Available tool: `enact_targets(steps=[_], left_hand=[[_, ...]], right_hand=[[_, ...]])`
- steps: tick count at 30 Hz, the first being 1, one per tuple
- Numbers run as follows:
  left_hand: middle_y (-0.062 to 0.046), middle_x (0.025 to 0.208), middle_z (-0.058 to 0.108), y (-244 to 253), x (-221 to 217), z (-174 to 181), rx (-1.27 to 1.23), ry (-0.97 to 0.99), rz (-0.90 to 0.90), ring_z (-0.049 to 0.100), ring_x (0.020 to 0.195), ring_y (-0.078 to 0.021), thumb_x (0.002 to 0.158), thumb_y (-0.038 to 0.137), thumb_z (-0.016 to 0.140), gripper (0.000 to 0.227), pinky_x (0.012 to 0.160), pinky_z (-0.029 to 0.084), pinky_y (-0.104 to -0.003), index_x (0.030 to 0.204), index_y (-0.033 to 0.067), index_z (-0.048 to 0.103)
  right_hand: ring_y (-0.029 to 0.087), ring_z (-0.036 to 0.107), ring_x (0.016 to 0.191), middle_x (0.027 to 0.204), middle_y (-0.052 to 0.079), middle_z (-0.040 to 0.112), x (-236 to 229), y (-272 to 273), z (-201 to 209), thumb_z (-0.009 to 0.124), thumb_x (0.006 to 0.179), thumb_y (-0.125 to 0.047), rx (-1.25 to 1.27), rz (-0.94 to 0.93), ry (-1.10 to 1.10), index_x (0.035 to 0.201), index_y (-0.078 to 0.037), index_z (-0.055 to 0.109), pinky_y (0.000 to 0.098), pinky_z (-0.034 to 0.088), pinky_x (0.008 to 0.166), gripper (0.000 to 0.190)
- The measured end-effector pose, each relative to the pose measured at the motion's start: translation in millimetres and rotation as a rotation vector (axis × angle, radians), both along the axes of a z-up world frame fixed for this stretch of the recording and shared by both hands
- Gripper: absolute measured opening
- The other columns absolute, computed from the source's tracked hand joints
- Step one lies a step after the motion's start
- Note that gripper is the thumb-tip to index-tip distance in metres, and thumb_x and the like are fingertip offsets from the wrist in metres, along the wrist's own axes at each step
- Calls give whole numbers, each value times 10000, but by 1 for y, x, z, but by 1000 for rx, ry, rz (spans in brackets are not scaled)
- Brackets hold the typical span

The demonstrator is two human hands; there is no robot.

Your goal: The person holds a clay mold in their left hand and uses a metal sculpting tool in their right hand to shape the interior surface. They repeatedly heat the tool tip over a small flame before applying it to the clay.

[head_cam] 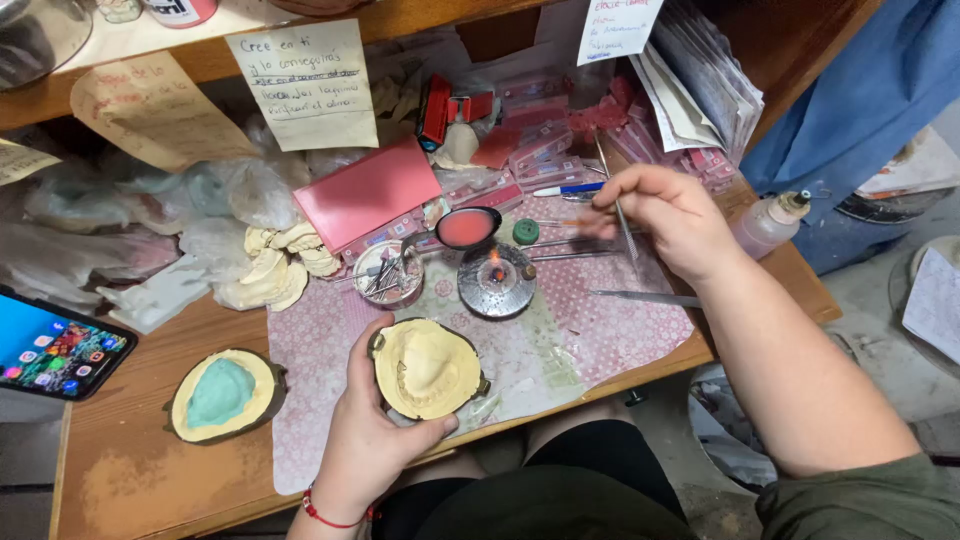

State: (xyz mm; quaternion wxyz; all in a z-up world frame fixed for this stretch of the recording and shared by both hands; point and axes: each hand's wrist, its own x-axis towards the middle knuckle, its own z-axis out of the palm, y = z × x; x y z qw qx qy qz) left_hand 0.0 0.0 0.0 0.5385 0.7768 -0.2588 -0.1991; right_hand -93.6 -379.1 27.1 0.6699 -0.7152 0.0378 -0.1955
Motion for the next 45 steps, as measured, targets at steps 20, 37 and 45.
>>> enact_targets(steps=[20, 37, 45], left_hand=[[-25, 1424, 629, 2, -2, -2, -28, 7, 1, 612, 1262, -134, 534, 157, 937, 1190, 1089, 422, -274, 1548, 188, 316], [14, 1412, 585, -3, 5, 15, -63, 207, -13, 580, 1228, -110, 571, 58, 867, 1144, 991, 523, -268, 1543, 251, 296], [-26, 1492, 545, -2, 17, 13, -38, 61, -106, 537, 1324, -131, 555, 64, 901, 1197, 1108, 390, -255, 1566, 181, 270]], right_hand=[[397, 558, 857, 889, 153, 636, 31, 2, -38, 628, 944, -139, -1382, -316, 128, 1032, -75, 492, 565, 414, 557, 174], [205, 667, 678, 866, 219, 718, -6, 135, -45, 660, 953, -38, 567, -384, -34, 1027, -54, 604, 263, 560, 596, 94], [302, 688, 817, 949, 277, 708, -5, 126, -67, 564, 1007, -203, 658, -406, -127, 1058, -18, 616, 348, 566, 784, 198]])
